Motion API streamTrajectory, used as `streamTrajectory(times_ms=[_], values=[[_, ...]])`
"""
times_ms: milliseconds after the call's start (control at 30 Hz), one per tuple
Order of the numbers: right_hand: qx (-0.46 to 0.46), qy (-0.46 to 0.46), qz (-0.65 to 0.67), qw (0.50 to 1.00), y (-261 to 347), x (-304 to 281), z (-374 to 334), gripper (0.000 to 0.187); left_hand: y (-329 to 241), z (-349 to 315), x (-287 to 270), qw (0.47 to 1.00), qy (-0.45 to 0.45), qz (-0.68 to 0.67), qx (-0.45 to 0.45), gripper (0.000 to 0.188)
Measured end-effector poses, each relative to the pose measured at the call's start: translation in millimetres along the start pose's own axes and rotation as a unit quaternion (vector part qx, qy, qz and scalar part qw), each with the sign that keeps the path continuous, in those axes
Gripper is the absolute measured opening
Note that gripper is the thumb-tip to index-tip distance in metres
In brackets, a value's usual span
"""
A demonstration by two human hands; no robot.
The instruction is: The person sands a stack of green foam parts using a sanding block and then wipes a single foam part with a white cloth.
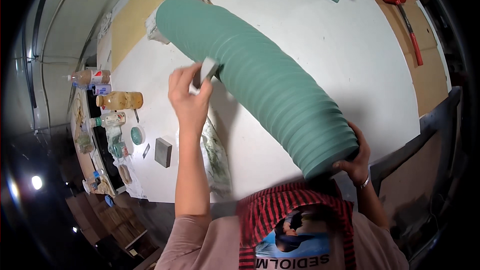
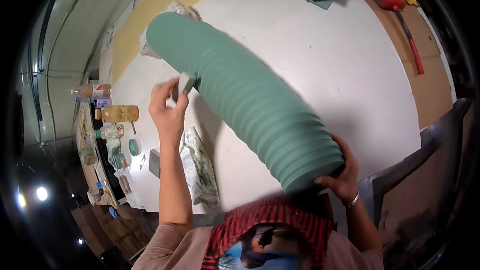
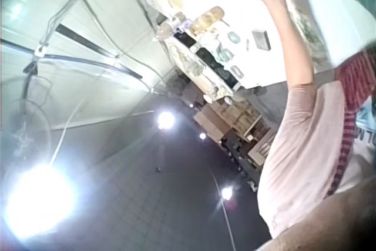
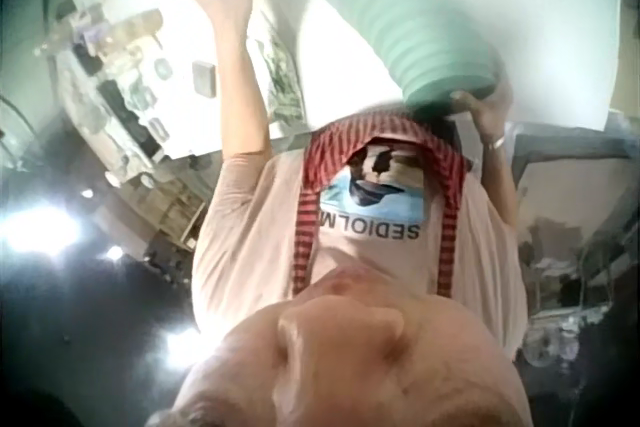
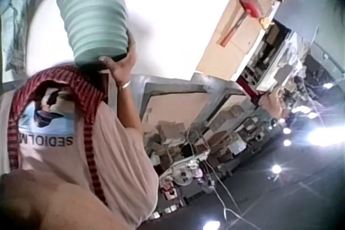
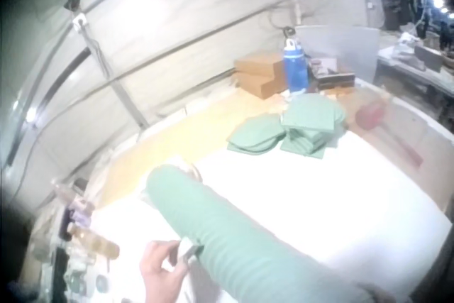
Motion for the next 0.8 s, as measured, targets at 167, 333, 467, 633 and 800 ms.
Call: streamTrajectory(times_ms=[167, 333, 467, 633, 800], values=[[-0.019, 0.006, -0.023, 1.000, 1.0, -2.1, 1.3, 0.104, -20.7, 15.1, 14.2, 1.000, 0.016, -0.021, 0.013, 0.029], [-0.014, -0.004, 0.010, 1.000, 0.4, 2.0, 1.5, 0.104, 7.9, -6.6, 0.5, 0.999, 0.001, 0.036, -0.004, 0.028], [-0.006, -0.005, 0.035, 0.999, 2.5, 2.5, 3.6, 0.106, -25.9, 12.4, 9.0, 0.999, -0.011, 0.008, 0.038, 0.029], [-0.008, 0.000, 0.010, 1.000, -1.1, 0.7, 2.8, 0.106, 6.7, -7.5, 1.0, 0.999, -0.018, 0.027, -0.044, 0.028], [-0.016, -0.006, 0.030, 0.999, 1.7, 2.7, 1.9, 0.105, -23.7, 7.9, 9.1, 0.999, -0.029, -0.006, 0.033, 0.028]])
Point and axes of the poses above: each hand's wrist, its own z-axis towards the middle knuckle, its own x-axis out of the palm, y = z × x, the point moved 7 cm from there along z, towards the middle knuckle, and after that the axes turned 4 degrees about -x, right-handed, at the moved point
